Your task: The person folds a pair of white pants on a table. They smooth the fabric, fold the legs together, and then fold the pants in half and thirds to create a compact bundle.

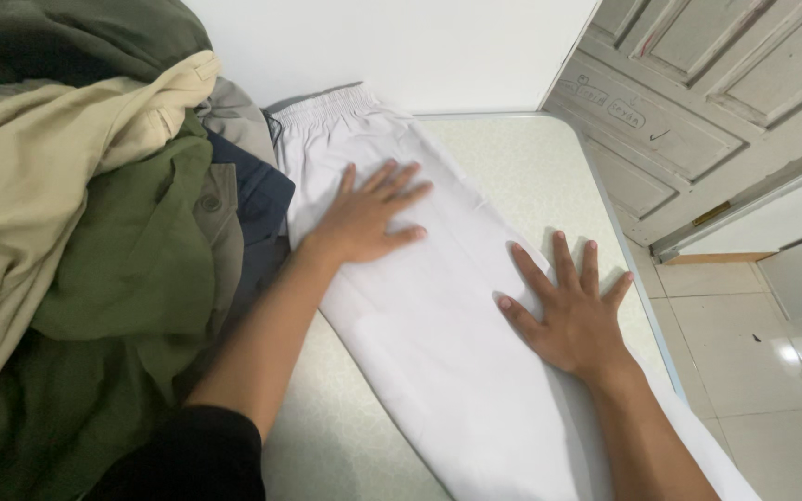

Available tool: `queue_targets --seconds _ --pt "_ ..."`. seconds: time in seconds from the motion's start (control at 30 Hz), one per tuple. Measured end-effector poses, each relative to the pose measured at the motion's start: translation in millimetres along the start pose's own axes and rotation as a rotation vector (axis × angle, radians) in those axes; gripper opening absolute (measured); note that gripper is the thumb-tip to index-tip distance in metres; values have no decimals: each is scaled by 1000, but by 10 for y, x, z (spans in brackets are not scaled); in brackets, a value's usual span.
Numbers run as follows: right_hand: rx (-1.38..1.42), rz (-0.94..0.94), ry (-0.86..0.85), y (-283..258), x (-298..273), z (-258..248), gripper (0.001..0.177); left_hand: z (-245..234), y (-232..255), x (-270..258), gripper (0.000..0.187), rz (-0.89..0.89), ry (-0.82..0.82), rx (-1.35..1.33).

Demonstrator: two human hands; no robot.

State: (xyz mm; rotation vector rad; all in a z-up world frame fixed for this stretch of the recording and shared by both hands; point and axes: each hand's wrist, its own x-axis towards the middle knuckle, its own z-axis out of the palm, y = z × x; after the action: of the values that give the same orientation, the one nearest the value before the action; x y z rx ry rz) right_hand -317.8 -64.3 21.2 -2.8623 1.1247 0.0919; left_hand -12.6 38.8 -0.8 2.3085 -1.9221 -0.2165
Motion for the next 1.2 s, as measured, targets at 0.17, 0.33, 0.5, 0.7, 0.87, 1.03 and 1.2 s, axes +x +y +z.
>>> queue_targets --seconds 0.17,0.33,0.5,0.7,0.87,1.03,1.2 --pt "-11 -7 8 3 4 -3 77 64 -460 88 58 -146 600 197" --pt "-2 1 18 4 11 -7 78 128 -56 -72 20 -27 610 -27" --pt "-1 -11 16 -11 -2 -14 78 200 -47 -444 21 -175 551 -27" --pt "-1 3 -10 1 16 -20 77 420 -214 -367 32 -380 541 77" --pt "-29 -5 5 9 42 16 82 366 -487 -88 52 -452 592 245" --pt "-2 0 0 10 19 6 78 323 -201 150 35 -443 503 152" --pt "4 -6 12 13 42 10 80 406 -426 204 31 -429 574 43"
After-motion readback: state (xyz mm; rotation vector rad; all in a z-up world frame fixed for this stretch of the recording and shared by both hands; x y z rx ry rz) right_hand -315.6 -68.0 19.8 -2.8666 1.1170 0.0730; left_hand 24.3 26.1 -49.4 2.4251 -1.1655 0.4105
